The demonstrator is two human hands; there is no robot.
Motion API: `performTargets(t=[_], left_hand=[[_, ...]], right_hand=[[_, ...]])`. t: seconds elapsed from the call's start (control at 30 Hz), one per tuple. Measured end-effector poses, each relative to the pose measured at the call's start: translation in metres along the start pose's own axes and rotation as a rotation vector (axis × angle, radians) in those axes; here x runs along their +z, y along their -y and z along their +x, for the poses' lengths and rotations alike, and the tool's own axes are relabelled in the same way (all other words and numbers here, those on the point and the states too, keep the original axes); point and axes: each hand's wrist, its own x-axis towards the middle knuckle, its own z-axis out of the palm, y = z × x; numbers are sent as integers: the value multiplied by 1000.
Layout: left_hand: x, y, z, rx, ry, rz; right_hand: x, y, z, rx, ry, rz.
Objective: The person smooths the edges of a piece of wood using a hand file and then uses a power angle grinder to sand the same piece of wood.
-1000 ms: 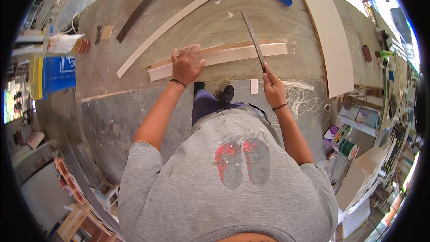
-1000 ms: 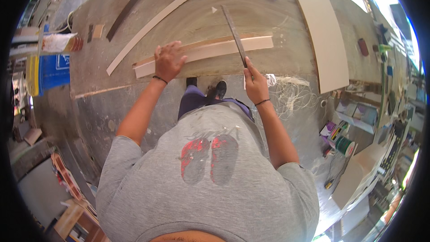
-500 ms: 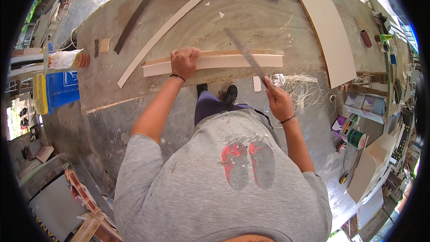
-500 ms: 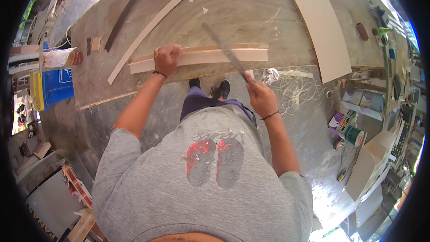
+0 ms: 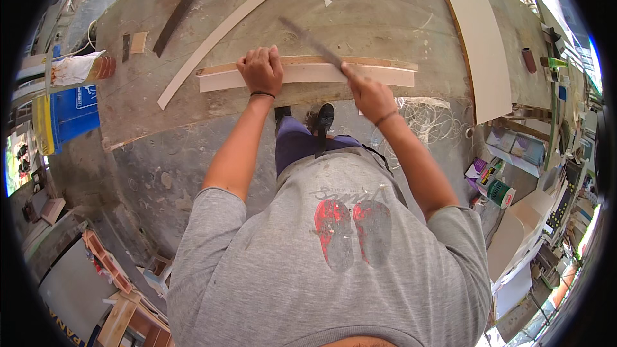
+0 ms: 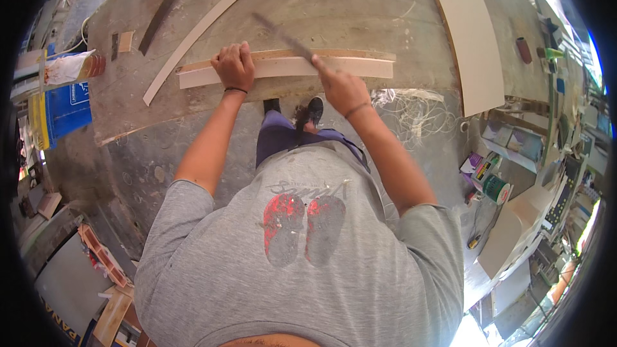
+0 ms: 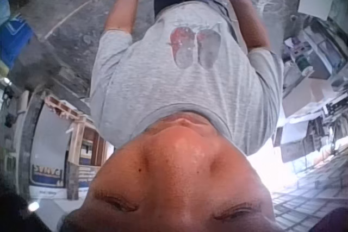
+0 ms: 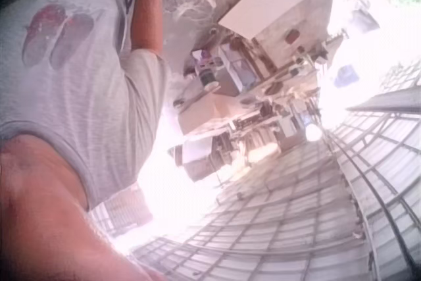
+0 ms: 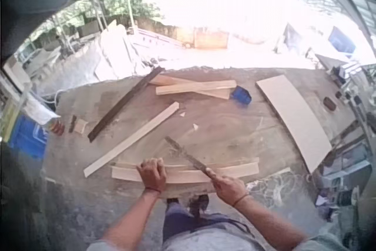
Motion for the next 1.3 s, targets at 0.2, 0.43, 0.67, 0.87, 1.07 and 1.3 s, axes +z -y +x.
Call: performTargets(t=[0.2,0.43,0.67,0.87,1.07,1.3], left_hand=[[2,5,-2,21,-48,-39],[2,0,-2,-37,-118,-169],[-3,12,6,1,-90,-153],[-23,77,22,-32,-49,237],[-23,71,21,-29,10,225],[-20,70,23,-37,53,225]], right_hand=[[-23,11,-28,12,78,7],[-2,30,-59,48,110,27],[-8,25,-31,67,49,-3],[-15,44,-66,25,142,50],[11,48,-48,42,165,-1],[20,52,-7,14,40,-22]])
